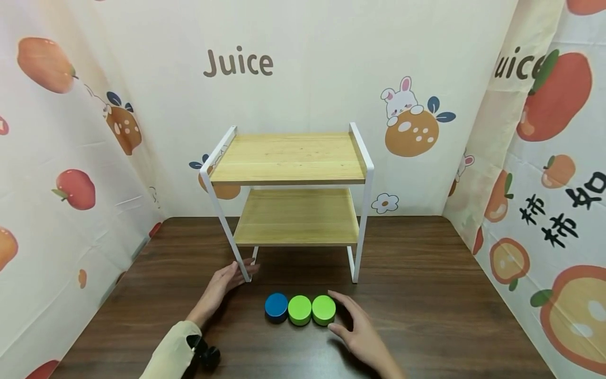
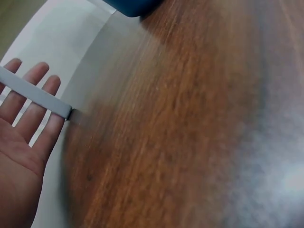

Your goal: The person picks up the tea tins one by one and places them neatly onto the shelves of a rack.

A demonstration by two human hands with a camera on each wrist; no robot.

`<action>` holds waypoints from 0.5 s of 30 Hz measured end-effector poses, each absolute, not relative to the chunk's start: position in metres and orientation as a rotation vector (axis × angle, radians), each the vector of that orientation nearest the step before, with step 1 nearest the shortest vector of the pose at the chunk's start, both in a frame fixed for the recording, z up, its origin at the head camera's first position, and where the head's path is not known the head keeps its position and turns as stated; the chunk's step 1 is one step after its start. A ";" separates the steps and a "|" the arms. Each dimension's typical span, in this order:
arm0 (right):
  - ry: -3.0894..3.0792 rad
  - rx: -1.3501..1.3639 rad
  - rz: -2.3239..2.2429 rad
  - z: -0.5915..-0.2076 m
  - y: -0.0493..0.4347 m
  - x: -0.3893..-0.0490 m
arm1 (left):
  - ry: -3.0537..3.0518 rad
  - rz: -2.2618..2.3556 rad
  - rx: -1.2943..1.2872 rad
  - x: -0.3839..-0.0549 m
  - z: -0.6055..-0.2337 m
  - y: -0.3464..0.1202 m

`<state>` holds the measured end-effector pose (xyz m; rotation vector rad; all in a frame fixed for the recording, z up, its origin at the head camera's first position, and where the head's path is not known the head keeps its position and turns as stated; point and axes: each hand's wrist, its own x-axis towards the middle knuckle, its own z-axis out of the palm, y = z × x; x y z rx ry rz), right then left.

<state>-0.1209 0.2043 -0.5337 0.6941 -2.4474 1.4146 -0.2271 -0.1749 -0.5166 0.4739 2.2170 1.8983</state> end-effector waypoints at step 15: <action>-2.474 0.552 1.383 -0.537 0.196 -0.123 | 2.194 2.048 0.372 -0.232 -0.529 -0.172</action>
